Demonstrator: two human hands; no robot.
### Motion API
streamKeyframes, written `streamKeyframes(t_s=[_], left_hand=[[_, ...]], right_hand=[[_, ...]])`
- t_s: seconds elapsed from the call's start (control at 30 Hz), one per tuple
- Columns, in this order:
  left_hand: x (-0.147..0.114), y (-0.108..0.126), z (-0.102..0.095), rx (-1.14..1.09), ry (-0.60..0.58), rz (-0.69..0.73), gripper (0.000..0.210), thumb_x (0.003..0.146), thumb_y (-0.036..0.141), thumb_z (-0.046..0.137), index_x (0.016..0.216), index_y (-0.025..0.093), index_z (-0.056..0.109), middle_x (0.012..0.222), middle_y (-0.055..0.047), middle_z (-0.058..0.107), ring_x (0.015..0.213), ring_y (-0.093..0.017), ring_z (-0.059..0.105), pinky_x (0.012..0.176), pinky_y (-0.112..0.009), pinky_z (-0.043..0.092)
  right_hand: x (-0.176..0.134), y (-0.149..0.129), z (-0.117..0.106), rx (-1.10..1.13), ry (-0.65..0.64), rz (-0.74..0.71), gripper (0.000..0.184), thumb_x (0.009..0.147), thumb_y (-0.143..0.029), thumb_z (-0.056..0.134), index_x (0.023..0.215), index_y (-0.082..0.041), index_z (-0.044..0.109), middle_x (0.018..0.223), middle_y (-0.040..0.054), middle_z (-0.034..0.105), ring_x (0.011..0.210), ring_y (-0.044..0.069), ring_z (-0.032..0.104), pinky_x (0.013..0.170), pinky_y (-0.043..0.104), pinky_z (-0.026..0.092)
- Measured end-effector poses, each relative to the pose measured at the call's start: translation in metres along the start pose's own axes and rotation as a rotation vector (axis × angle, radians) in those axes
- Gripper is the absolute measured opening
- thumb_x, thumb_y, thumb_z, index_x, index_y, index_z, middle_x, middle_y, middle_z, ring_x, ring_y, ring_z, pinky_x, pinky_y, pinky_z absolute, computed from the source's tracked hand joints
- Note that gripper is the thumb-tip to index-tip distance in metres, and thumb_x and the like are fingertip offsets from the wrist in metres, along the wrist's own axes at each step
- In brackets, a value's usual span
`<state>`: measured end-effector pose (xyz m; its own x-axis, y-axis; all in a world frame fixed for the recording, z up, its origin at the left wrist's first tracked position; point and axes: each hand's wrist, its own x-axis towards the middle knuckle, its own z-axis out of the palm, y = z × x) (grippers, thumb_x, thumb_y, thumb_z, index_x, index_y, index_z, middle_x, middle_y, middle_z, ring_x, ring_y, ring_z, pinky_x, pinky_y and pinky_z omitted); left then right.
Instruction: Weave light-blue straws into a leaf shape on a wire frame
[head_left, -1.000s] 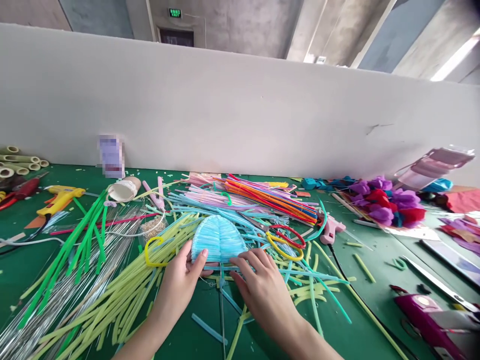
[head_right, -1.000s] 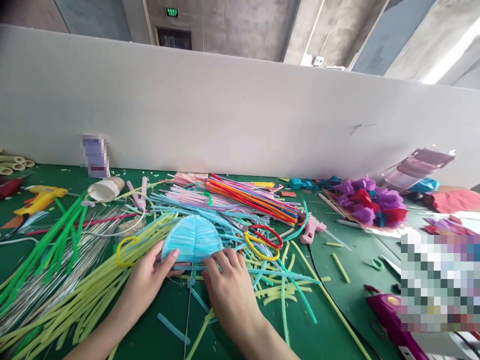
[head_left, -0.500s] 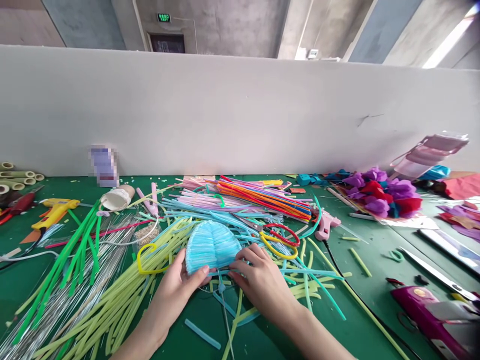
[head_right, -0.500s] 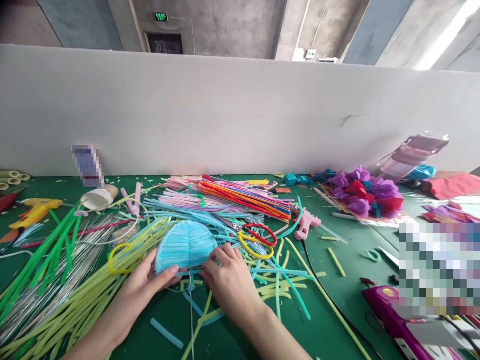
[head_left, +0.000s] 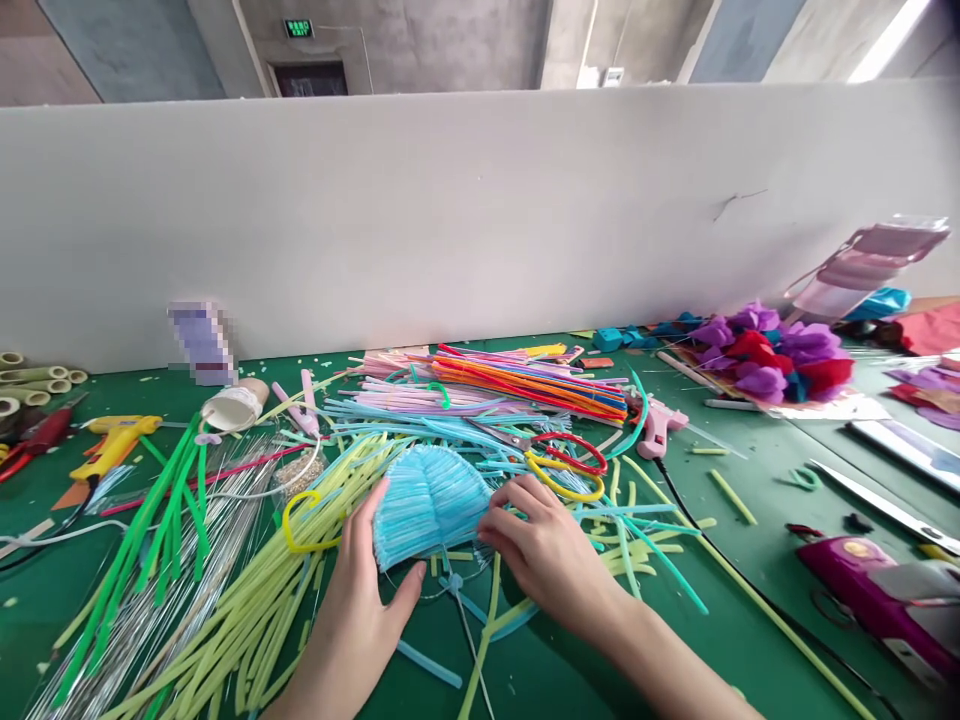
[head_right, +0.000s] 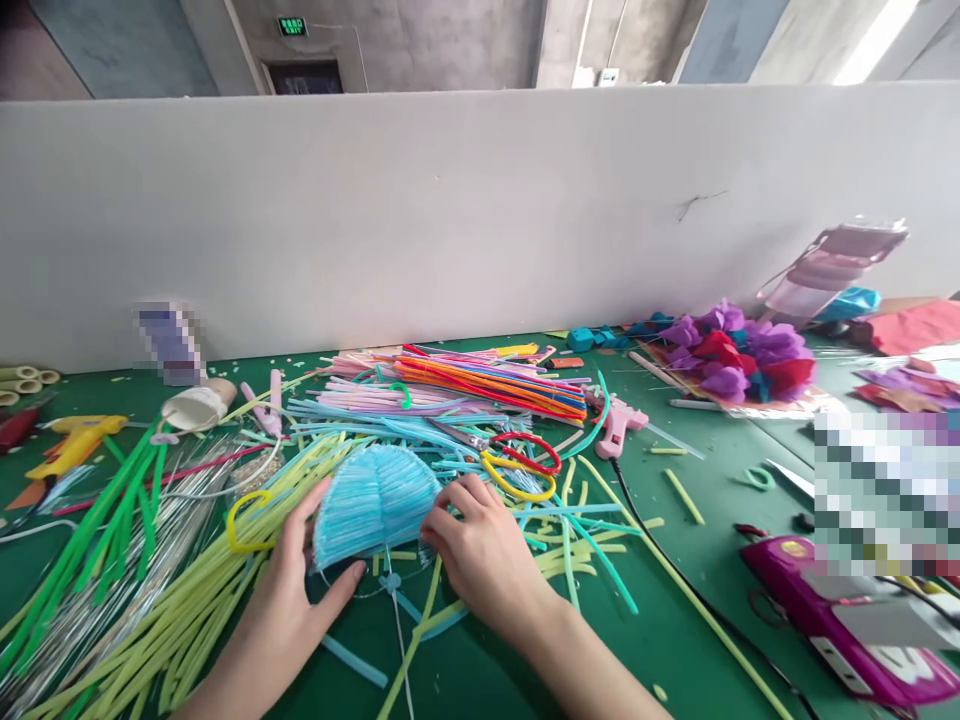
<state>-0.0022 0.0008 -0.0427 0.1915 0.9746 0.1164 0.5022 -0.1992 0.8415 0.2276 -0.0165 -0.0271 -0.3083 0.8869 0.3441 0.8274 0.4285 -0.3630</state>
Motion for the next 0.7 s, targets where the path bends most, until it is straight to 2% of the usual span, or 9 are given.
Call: streamKeyframes(t_s=[0.07, 0.1, 0.13, 0.2, 0.3, 0.5, 0.7], left_hand=[[0.000, 0.000, -0.005, 0.264, 0.074, 0.220, 0.025, 0.090, 0.029, 0.058, 0.115, 0.031, 0.061, 0.154, -0.011, 0.029, 0.134, -0.036, 0.043, 0.096, -0.054, 0.049], [0.000, 0.001, -0.007, 0.362, 0.101, 0.320, 0.011, 0.090, 0.027, 0.058, 0.097, 0.028, 0.067, 0.153, -0.009, 0.030, 0.134, -0.037, 0.041, 0.098, -0.055, 0.047], [0.001, 0.002, -0.010, 0.444, 0.107, 0.400, 0.011, 0.090, 0.026, 0.059, 0.084, 0.025, 0.068, 0.152, -0.008, 0.033, 0.136, -0.037, 0.038, 0.102, -0.056, 0.043], [0.004, 0.003, -0.013, 0.556, 0.083, 0.468, 0.018, 0.090, 0.024, 0.059, 0.075, 0.024, 0.068, 0.150, -0.007, 0.037, 0.140, -0.038, 0.030, 0.106, -0.060, 0.037], [0.006, -0.001, -0.012, 0.604, 0.051, 0.438, 0.020, 0.091, 0.025, 0.057, 0.078, 0.025, 0.072, 0.151, -0.009, 0.036, 0.142, -0.039, 0.025, 0.102, -0.062, 0.041], [0.006, -0.010, -0.007, 0.593, 0.029, 0.419, 0.022, 0.092, 0.025, 0.055, 0.082, 0.025, 0.075, 0.152, -0.011, 0.038, 0.142, -0.037, 0.026, 0.103, -0.060, 0.042], [0.011, -0.012, -0.002, 0.495, -0.083, 0.273, 0.016, 0.090, 0.029, 0.059, 0.077, 0.023, 0.066, 0.147, -0.012, 0.047, 0.141, -0.034, 0.033, 0.105, -0.059, 0.041]], right_hand=[[-0.001, 0.001, 0.001, 0.002, 0.005, 0.025, 0.017, 0.095, -0.019, 0.052, 0.090, -0.021, 0.068, 0.097, 0.0071, 0.062, 0.090, 0.022, 0.052, 0.078, 0.037, 0.047], [-0.001, 0.001, 0.001, 0.002, 0.009, 0.036, 0.017, 0.095, -0.020, 0.052, 0.091, -0.021, 0.068, 0.097, 0.0074, 0.062, 0.090, 0.022, 0.051, 0.078, 0.037, 0.047], [-0.002, 0.001, 0.002, 0.002, 0.012, 0.043, 0.018, 0.095, -0.020, 0.052, 0.091, -0.022, 0.069, 0.098, 0.0076, 0.061, 0.091, 0.023, 0.051, 0.079, 0.038, 0.047], [-0.002, -0.001, 0.003, 0.003, 0.016, 0.051, 0.018, 0.095, -0.020, 0.053, 0.091, -0.022, 0.070, 0.098, 0.0081, 0.061, 0.092, 0.023, 0.051, 0.079, 0.038, 0.047], [-0.001, -0.004, 0.004, 0.007, 0.013, 0.054, 0.017, 0.094, -0.019, 0.055, 0.090, -0.022, 0.071, 0.098, 0.0084, 0.061, 0.094, 0.024, 0.051, 0.079, 0.038, 0.048], [0.000, -0.007, 0.003, 0.020, 0.010, 0.070, 0.016, 0.093, -0.018, 0.055, 0.088, -0.022, 0.070, 0.098, 0.0083, 0.060, 0.094, 0.024, 0.052, 0.079, 0.038, 0.049], [0.001, -0.011, 0.007, 0.082, 0.030, 0.140, 0.012, 0.093, -0.020, 0.056, 0.087, -0.021, 0.066, 0.098, 0.0076, 0.060, 0.095, 0.024, 0.053, 0.081, 0.038, 0.050]])
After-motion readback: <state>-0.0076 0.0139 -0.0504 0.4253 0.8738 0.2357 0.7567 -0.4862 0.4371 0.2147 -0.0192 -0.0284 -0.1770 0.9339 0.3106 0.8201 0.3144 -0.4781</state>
